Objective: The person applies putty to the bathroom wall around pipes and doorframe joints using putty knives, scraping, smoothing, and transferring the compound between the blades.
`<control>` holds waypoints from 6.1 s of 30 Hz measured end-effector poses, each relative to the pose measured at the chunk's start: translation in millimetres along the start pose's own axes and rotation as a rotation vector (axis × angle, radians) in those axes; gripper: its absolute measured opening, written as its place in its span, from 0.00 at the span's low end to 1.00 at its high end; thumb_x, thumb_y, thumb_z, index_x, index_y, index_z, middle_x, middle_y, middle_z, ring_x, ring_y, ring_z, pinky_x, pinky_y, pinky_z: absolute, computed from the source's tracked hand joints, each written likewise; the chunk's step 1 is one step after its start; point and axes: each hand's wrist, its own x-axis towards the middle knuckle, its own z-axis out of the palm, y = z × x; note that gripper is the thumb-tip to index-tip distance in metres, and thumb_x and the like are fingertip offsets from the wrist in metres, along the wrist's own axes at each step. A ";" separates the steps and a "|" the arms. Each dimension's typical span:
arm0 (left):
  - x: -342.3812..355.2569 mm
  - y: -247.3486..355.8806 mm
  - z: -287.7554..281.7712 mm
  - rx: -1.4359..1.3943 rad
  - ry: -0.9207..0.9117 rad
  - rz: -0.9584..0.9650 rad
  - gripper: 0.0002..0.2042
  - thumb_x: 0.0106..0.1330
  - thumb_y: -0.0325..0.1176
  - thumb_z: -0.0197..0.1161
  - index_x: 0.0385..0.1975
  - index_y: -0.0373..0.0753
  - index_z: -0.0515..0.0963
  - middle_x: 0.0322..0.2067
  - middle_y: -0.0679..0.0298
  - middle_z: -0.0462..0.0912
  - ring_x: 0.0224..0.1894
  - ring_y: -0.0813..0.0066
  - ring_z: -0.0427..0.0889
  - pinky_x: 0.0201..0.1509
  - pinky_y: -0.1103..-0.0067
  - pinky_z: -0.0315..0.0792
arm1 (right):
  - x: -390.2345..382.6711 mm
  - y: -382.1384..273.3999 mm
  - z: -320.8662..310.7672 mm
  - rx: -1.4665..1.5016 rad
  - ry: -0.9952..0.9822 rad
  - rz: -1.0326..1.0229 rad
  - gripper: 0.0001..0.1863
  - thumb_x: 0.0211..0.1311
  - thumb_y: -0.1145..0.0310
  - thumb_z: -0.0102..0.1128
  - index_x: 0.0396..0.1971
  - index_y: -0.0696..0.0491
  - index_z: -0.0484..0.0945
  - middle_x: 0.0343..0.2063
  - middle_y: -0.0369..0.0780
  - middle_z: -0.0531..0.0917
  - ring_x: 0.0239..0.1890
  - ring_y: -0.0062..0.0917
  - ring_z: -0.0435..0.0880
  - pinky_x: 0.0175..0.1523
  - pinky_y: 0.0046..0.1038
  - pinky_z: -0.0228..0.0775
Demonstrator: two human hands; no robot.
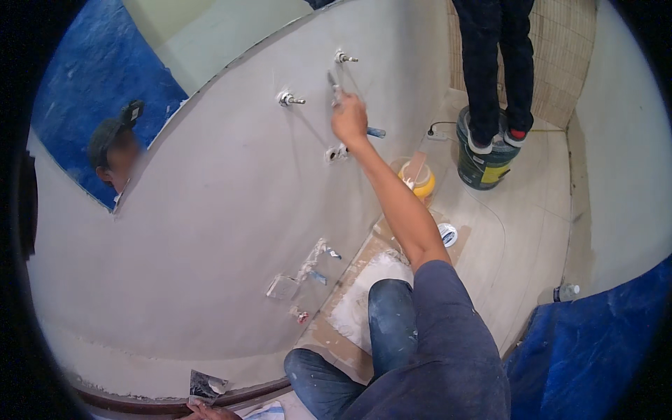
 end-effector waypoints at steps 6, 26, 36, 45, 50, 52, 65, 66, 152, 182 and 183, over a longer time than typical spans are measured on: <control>0.2 -21.3 -12.7 0.062 0.016 0.004 0.31 0.76 0.45 0.45 0.64 0.20 0.52 0.48 0.35 0.65 0.45 0.56 0.70 0.53 0.60 0.73 | -4.3 45.8 -15.9 0.047 0.061 -0.311 0.21 0.65 0.75 0.51 0.57 0.53 0.79 0.51 0.51 0.83 0.52 0.50 0.81 0.58 0.43 0.71; 4.2 -101.7 -63.5 0.098 0.057 0.068 0.27 0.78 0.44 0.43 0.66 0.28 0.62 0.68 0.39 0.57 0.67 0.50 0.60 0.72 0.59 0.59 | -76.0 -11.8 -13.9 0.182 -0.042 0.053 0.14 0.65 0.72 0.53 0.46 0.61 0.81 0.41 0.45 0.86 0.38 0.42 0.85 0.49 0.35 0.77; 6.3 -12.4 21.7 -0.033 0.237 0.014 0.26 0.77 0.43 0.46 0.63 0.25 0.69 0.69 0.44 0.61 0.69 0.50 0.60 0.74 0.59 0.54 | 23.9 57.1 -35.9 0.619 -0.266 0.776 0.13 0.71 0.70 0.45 0.44 0.60 0.77 0.37 0.46 0.85 0.34 0.35 0.87 0.35 0.37 0.88; -9.7 -60.1 16.1 0.005 0.012 -0.094 0.23 0.78 0.43 0.47 0.60 0.30 0.73 0.68 0.40 0.61 0.71 0.48 0.58 0.74 0.52 0.51 | 73.3 35.4 -15.5 0.346 -0.272 0.639 0.12 0.64 0.76 0.44 0.39 0.68 0.75 0.37 0.52 0.84 0.32 0.40 0.88 0.27 0.40 0.87; -4.1 -36.5 -8.8 0.108 0.064 0.070 0.23 0.77 0.41 0.46 0.59 0.27 0.73 0.67 0.39 0.63 0.70 0.47 0.59 0.74 0.54 0.51 | 68.9 -53.1 -31.7 0.676 -0.301 0.518 0.12 0.66 0.75 0.44 0.42 0.66 0.73 0.37 0.51 0.81 0.34 0.37 0.87 0.33 0.35 0.88; -4.3 -41.9 -12.1 0.093 0.122 0.060 0.23 0.77 0.41 0.46 0.58 0.27 0.73 0.66 0.39 0.63 0.70 0.47 0.59 0.74 0.54 0.51 | 50.6 -35.3 -48.4 0.636 -0.290 0.527 0.12 0.67 0.75 0.43 0.42 0.66 0.72 0.38 0.51 0.81 0.35 0.38 0.87 0.34 0.34 0.89; 0.4 -57.4 -30.8 0.110 0.029 0.020 0.24 0.77 0.43 0.46 0.59 0.27 0.73 0.68 0.36 0.60 0.71 0.46 0.56 0.75 0.51 0.46 | 47.7 31.6 -7.2 0.500 -0.305 0.788 0.12 0.71 0.72 0.41 0.44 0.60 0.75 0.40 0.47 0.82 0.35 0.38 0.86 0.36 0.38 0.88; -2.4 -59.2 -24.9 0.102 0.025 0.013 0.24 0.77 0.43 0.46 0.59 0.27 0.73 0.68 0.36 0.60 0.71 0.46 0.56 0.75 0.51 0.46 | 52.1 39.0 -9.0 0.490 -0.300 0.783 0.12 0.71 0.72 0.41 0.44 0.60 0.75 0.40 0.47 0.82 0.35 0.38 0.86 0.36 0.38 0.88; 12.5 -139.1 -67.2 0.491 -0.029 0.520 0.20 0.78 0.38 0.49 0.66 0.36 0.68 0.72 0.42 0.58 0.72 0.49 0.61 0.72 0.55 0.61 | 64.7 115.9 -10.8 -0.031 0.078 0.209 0.19 0.71 0.60 0.51 0.55 0.53 0.79 0.46 0.53 0.85 0.53 0.49 0.82 0.59 0.43 0.70; -3.1 -42.4 -19.0 0.043 -0.005 -0.056 0.23 0.74 0.39 0.49 0.62 0.28 0.69 0.61 0.44 0.69 0.64 0.54 0.64 0.73 0.59 0.51 | 79.8 95.9 4.9 -0.023 0.093 0.300 0.21 0.67 0.56 0.55 0.49 0.56 0.83 0.45 0.55 0.85 0.54 0.52 0.82 0.59 0.45 0.71; -4.7 -38.7 -20.5 0.050 -0.002 -0.064 0.23 0.74 0.39 0.49 0.62 0.28 0.69 0.61 0.44 0.69 0.64 0.54 0.64 0.73 0.59 0.51 | 76.2 89.6 6.4 -0.011 0.057 0.306 0.21 0.67 0.56 0.55 0.49 0.56 0.83 0.44 0.55 0.86 0.52 0.51 0.83 0.58 0.44 0.72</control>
